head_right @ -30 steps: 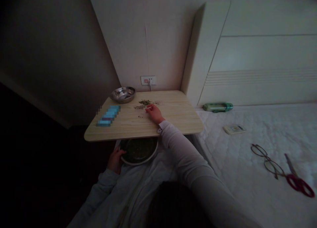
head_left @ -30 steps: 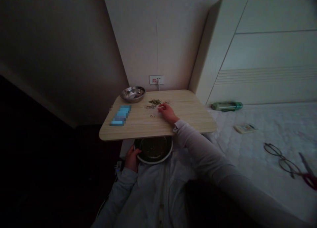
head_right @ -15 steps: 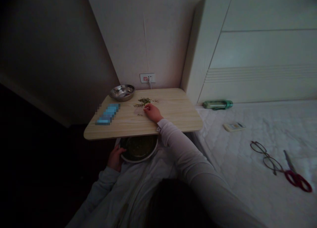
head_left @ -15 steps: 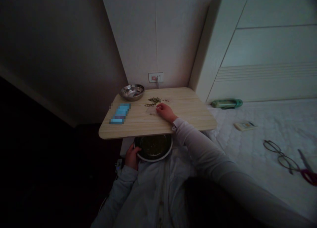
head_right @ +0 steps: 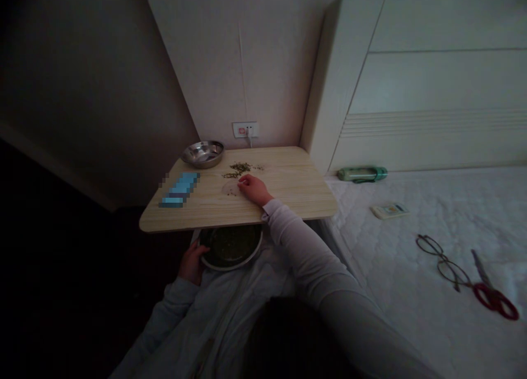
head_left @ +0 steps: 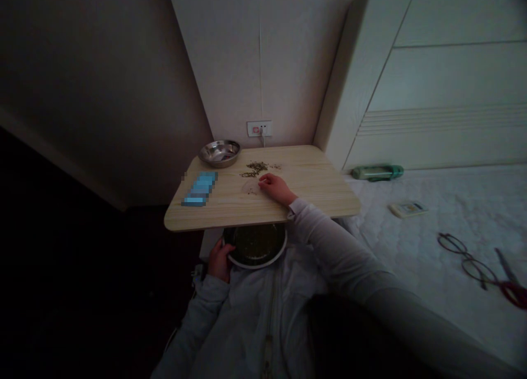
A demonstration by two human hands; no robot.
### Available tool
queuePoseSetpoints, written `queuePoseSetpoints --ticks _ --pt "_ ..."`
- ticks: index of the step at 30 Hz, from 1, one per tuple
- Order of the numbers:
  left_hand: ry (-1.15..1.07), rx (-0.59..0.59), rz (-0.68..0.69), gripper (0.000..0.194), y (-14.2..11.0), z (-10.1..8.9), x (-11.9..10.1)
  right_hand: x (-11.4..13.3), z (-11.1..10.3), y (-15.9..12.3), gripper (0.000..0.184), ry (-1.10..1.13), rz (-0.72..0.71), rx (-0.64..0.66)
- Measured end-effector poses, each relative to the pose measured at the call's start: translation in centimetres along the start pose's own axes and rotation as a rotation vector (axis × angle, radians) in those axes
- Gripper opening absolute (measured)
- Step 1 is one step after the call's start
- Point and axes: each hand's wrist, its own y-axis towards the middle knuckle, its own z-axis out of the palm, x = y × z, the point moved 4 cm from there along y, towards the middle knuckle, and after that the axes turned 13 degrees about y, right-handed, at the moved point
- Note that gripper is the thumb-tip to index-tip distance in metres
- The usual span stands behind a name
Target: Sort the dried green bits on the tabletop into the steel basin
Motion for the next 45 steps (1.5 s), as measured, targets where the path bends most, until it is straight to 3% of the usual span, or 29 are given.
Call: queuePoseSetpoints --ticks 24,33,45 --pt "0.026 -0.023 0.008 0.028 -0.2 0.1 -0.2 0.6 0.3 -2.5 0.023 0.107 0.004 0.114" --pt "0.020 -0.010 -0.026 0.030 -0.4 0.2 -0.3 0.1 -0.1 -2.2 0.021 0.143 0.000 -0.007" --pt "0.021 -0.002 -0.028 0.031 -0.5 0.1 -0.3 0.8 0.2 -2.5 0.020 0.045 0.025 0.062"
